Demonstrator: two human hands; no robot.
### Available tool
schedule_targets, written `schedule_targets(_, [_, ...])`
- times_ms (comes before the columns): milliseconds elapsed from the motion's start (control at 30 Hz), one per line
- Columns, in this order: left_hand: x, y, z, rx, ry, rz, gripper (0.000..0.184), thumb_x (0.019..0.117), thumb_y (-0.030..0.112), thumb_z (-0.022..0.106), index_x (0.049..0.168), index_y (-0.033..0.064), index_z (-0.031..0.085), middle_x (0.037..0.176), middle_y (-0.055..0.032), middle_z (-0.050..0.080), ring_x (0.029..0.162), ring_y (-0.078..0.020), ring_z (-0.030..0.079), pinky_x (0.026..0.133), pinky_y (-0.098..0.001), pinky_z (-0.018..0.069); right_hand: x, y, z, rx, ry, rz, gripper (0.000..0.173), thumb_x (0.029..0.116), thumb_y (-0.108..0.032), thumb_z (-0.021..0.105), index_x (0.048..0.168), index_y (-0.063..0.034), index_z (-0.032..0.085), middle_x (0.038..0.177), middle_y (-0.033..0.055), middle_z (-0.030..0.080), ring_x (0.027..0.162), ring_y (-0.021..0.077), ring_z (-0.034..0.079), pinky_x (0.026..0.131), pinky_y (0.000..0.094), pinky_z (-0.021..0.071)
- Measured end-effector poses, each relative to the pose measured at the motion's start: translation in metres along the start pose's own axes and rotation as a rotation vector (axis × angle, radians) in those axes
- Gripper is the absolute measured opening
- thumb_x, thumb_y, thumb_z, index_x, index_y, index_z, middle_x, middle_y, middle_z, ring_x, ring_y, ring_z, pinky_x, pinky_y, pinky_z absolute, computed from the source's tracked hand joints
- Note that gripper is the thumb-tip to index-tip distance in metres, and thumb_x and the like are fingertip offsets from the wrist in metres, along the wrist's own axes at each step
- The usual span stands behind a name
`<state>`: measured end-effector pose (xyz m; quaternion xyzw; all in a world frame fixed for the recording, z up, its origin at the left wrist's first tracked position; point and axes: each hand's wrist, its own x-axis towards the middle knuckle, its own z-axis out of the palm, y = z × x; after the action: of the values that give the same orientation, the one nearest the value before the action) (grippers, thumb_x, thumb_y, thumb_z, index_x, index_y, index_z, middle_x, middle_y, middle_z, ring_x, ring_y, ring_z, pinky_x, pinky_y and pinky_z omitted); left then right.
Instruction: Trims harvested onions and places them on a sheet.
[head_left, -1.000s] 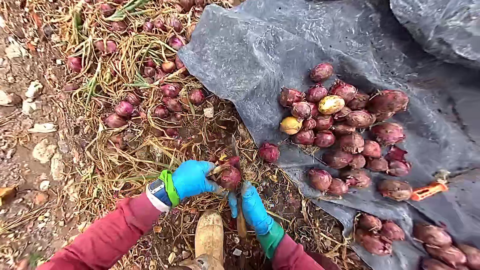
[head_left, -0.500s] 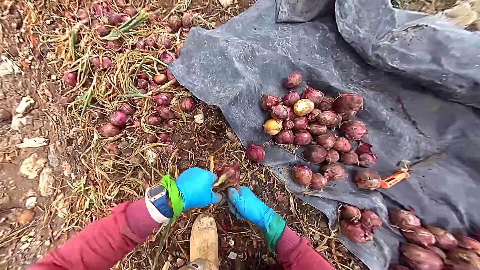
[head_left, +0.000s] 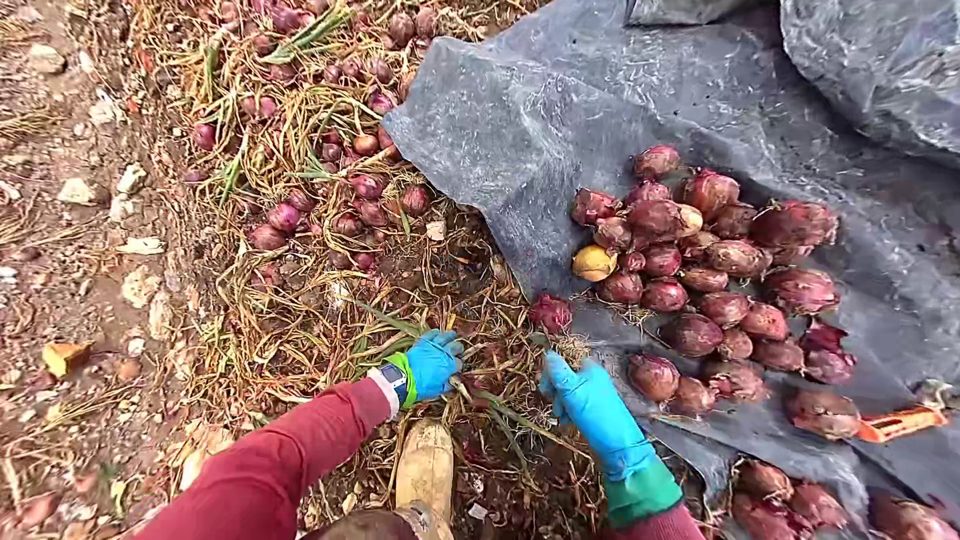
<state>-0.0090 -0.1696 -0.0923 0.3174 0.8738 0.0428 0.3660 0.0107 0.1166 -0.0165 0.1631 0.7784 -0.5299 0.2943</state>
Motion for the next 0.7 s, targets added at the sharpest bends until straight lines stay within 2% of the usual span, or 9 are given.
schedule_targets(100, [-0.102,-0.030,0.092,-0.098,-0.042,-0.221,0.031,0.0962,0.035,0.067,0.118,0.0132,0.074,0.130,-0.0120,0.068,0.139,-0.0329,0.050,0.127,-0.0561,0.0196,-0.004,0.006,0.054,-0.135,-0.146,0.090,0.075,0.0814,-0.076,0.064,0.115,-0.0084,0.066,0.076,0.0073,0.066,0.058,0.0219,0.062,0.056,0.0444,0.0557])
schedule_targets(167, [-0.181,-0.052,0.142,-0.110,-0.256,-0.432,0.040,0.0945,0.035,0.066,0.123,0.0087,0.071,0.131,-0.0180,0.067,0.136,-0.0391,0.052,0.125,-0.0608,0.0205,-0.009,0.006,0.083,-0.340,-0.256,0.148,0.094,0.0712,-0.086,0.064,0.125,-0.0092,0.064,0.093,0.0087,0.071,0.083,0.0239,0.069,0.077,0.0511,0.0582])
schedule_targets(233, [-0.236,-0.068,0.151,-0.178,-0.532,-0.597,0.056,0.0859,0.039,0.075,0.131,0.0084,0.065,0.126,-0.0215,0.068,0.124,-0.0439,0.061,0.114,-0.0676,0.0365,-0.014,0.012,0.105,-0.476,-0.347,0.203,0.102,0.0670,-0.091,0.062,0.130,-0.0099,0.062,0.104,0.0100,0.071,0.099,0.0262,0.069,0.088,0.0550,0.0552])
schedule_targets(300, [-0.254,-0.086,0.113,-0.293,-0.692,-0.649,0.067,0.0803,0.057,0.079,0.121,0.0043,0.070,0.115,-0.0238,0.071,0.111,-0.0446,0.068,0.096,-0.0703,0.0503,-0.021,0.030,0.119,-0.478,-0.359,0.240,0.099,0.0668,-0.090,0.063,0.126,-0.0106,0.063,0.097,0.0086,0.071,0.087,0.0250,0.070,0.079,0.0529,0.0581])
schedule_targets(367, [-0.242,-0.111,0.050,-0.435,-0.475,-0.758,0.059,0.0904,0.059,0.072,0.117,0.0063,0.074,0.114,-0.0206,0.073,0.113,-0.0403,0.068,0.100,-0.0669,0.0494,-0.028,0.048,0.126,-0.396,-0.361,0.304,0.091,0.0713,-0.084,0.067,0.123,-0.0097,0.063,0.087,0.0064,0.072,0.070,0.0228,0.069,0.067,0.0485,0.0596])
schedule_targets(433, [-0.206,-0.143,0.001,-0.541,0.082,-0.965,0.049,0.0963,0.059,0.064,0.118,0.0165,0.075,0.114,-0.0132,0.075,0.112,-0.0345,0.070,0.099,-0.0650,0.0515,-0.033,0.053,0.129,-0.253,-0.372,0.355,0.081,0.0792,-0.075,0.070,0.122,-0.0071,0.060,0.084,0.0061,0.074,0.063,0.0220,0.070,0.059,0.0441,0.0609])
schedule_targets(500, [-0.152,-0.178,-0.040,-0.546,0.469,-1.085,0.052,0.0955,0.061,0.061,0.124,0.0191,0.072,0.117,-0.0126,0.074,0.112,-0.0361,0.070,0.096,-0.0677,0.0521,-0.036,0.046,0.132,-0.058,-0.340,0.341,0.069,0.0857,-0.063,0.073,0.120,-0.0042,0.060,0.084,0.0075,0.075,0.063,0.0224,0.072,0.060,0.0421,0.0624])
schedule_targets(600, [-0.072,-0.221,-0.063,-0.609,0.524,-1.124,0.075,0.0828,0.063,0.075,0.134,0.0081,0.064,0.125,-0.0225,0.069,0.119,-0.0419,0.065,0.099,-0.0684,0.0505,-0.036,0.028,0.134,0.113,-0.286,0.250,0.054,0.0923,-0.048,0.073,0.120,-0.0033,0.059,0.093,0.0059,0.076,0.076,0.0200,0.075,0.071,0.0388,0.0650])
schedule_targets(700, [-0.044,-0.239,-0.055,-0.573,0.478,-1.128,0.069,0.0764,0.053,0.084,0.125,0.0068,0.067,0.120,-0.0223,0.070,0.115,-0.0417,0.067,0.095,-0.0685,0.0527,-0.023,0.029,0.140,0.050,-0.304,0.269,0.049,0.0953,-0.055,0.066,0.110,-0.0075,0.066,0.081,0.0026,0.074,0.072,0.0179,0.073,0.070,0.0383,0.0639])
